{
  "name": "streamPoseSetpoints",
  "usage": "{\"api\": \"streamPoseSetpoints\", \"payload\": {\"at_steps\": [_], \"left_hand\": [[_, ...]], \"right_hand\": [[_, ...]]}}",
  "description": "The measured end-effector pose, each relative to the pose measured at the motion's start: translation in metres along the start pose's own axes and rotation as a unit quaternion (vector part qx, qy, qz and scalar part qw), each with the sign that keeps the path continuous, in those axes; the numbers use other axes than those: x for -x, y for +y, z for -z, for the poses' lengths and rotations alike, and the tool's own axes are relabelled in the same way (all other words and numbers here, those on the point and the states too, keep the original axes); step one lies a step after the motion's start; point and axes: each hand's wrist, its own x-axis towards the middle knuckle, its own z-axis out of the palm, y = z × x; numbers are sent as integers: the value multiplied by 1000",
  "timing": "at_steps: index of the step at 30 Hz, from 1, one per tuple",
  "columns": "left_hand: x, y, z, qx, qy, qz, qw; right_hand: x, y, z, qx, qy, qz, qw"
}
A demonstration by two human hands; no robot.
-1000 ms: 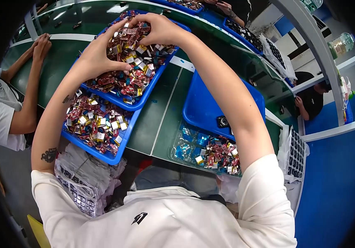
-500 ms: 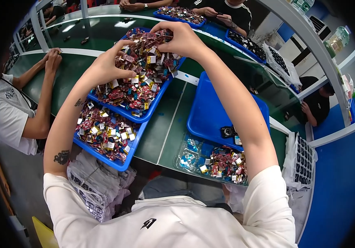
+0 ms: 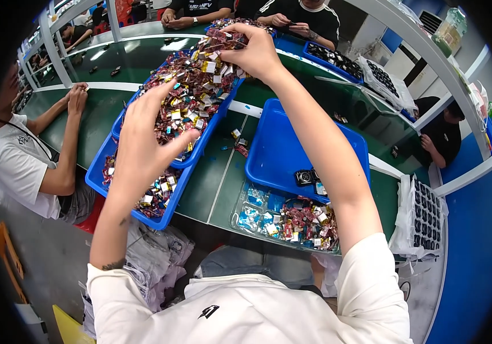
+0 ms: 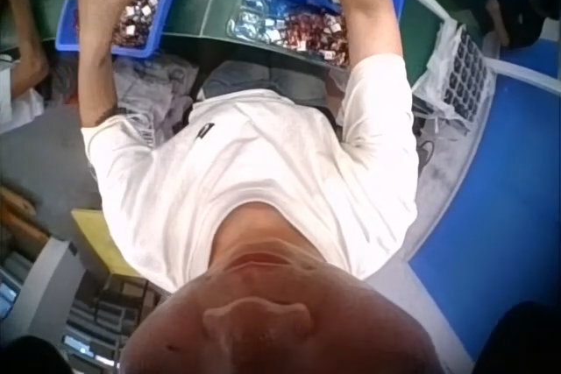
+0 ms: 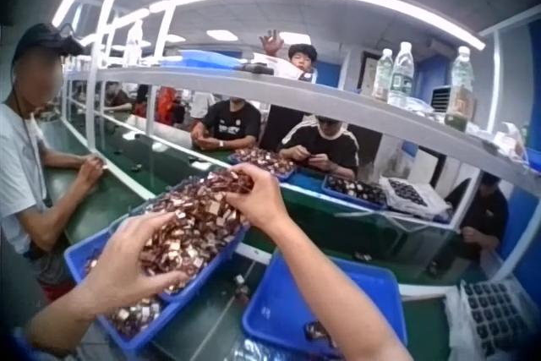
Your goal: Assembling small electronic components and placing them into a tray.
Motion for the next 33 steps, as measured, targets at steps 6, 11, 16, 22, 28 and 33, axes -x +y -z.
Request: {"api": "streamPoseSetpoints", "payload": {"at_steps": [6, 11, 16, 22, 28, 33], "left_hand": [[86, 46, -61, 93, -45, -66, 992], [112, 60, -111, 143, 38, -94, 985], [109, 68, -131, 157, 101, -169, 968], [111, 76, -140, 133, -33, -144, 980], [111, 76, -137, 101, -86, -142, 981], [107, 77, -133, 76, -149, -123, 978]], "right_hand": [[40, -27, 38, -47, -27, -38, 998], [117, -55, 65, -56, -94, -76, 991], [185, -70, 60, 8, -224, -113, 968], [231, -68, 61, 148, -232, -43, 960], [246, -77, 81, 208, -272, -59, 938], [256, -77, 90, 241, -268, -41, 932]]}}
